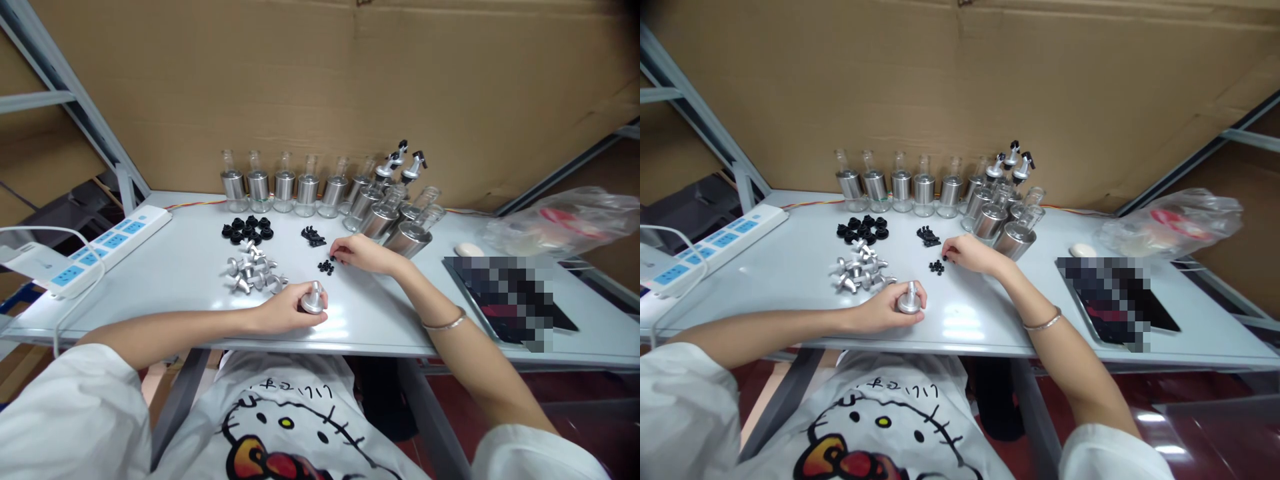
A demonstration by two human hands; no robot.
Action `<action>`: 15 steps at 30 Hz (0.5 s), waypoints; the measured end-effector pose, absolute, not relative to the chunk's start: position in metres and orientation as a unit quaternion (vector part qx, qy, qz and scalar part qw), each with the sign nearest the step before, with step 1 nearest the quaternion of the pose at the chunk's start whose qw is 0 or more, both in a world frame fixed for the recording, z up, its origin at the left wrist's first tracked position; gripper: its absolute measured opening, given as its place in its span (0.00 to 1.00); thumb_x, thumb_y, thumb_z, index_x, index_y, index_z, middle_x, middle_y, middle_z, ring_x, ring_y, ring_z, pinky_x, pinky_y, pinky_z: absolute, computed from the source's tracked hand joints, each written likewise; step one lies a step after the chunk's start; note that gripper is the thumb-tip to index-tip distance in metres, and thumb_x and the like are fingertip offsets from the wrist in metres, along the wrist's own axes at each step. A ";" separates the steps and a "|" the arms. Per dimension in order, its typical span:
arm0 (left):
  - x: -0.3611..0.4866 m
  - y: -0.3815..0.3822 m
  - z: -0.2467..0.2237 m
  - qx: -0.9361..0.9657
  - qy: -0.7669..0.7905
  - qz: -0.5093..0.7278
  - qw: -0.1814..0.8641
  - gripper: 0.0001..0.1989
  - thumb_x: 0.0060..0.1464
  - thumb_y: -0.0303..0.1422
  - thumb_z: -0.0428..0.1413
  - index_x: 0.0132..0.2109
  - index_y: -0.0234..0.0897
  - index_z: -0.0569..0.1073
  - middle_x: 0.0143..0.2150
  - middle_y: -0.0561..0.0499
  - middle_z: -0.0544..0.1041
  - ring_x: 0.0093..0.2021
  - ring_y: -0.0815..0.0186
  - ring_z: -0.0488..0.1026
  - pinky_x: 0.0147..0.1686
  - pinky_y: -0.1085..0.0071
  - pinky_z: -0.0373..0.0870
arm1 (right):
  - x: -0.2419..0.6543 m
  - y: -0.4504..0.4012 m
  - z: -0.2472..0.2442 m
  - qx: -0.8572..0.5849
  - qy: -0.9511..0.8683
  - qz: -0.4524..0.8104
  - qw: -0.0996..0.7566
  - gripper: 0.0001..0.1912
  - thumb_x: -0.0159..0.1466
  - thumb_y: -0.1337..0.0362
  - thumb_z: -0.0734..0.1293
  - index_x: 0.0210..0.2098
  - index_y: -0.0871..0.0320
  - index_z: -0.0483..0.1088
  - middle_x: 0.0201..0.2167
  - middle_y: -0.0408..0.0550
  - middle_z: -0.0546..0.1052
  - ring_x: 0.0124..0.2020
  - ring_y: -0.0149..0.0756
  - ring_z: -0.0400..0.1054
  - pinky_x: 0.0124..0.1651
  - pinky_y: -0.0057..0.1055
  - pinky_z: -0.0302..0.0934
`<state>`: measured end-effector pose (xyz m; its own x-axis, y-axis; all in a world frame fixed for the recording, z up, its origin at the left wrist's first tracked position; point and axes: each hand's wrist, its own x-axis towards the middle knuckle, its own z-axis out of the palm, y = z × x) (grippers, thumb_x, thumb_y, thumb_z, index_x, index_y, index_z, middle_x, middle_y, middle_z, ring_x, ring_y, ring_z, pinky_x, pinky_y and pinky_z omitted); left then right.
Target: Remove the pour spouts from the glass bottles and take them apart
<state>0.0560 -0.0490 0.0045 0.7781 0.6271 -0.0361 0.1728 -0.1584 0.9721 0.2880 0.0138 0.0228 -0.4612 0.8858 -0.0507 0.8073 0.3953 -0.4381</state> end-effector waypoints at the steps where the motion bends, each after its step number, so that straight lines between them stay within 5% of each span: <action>1: 0.056 -0.049 0.005 0.735 0.273 0.194 0.589 0.09 0.49 0.35 0.57 0.35 0.35 0.66 0.31 0.56 0.65 0.30 0.71 0.60 0.33 0.74 0.59 | 0.288 0.014 0.023 -0.511 -0.830 0.204 0.091 0.12 0.60 0.72 0.58 0.34 0.60 0.73 0.23 0.44 0.75 0.24 0.29 0.64 0.32 0.26 0.59; 15: 0.056 -0.049 0.004 0.742 0.262 0.195 0.586 0.09 0.49 0.35 0.56 0.35 0.35 0.65 0.31 0.56 0.65 0.30 0.71 0.60 0.33 0.74 0.59 | 0.284 0.010 0.025 -0.504 -0.839 0.186 0.085 0.12 0.61 0.73 0.59 0.37 0.61 0.74 0.31 0.48 0.78 0.31 0.32 0.69 0.39 0.28 0.63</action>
<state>0.0557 -0.0492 0.0038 0.7871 0.6165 -0.0182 0.1603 -0.1760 0.9713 0.2836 0.0101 0.0246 -0.4775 0.8776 -0.0436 0.8141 0.4232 -0.3977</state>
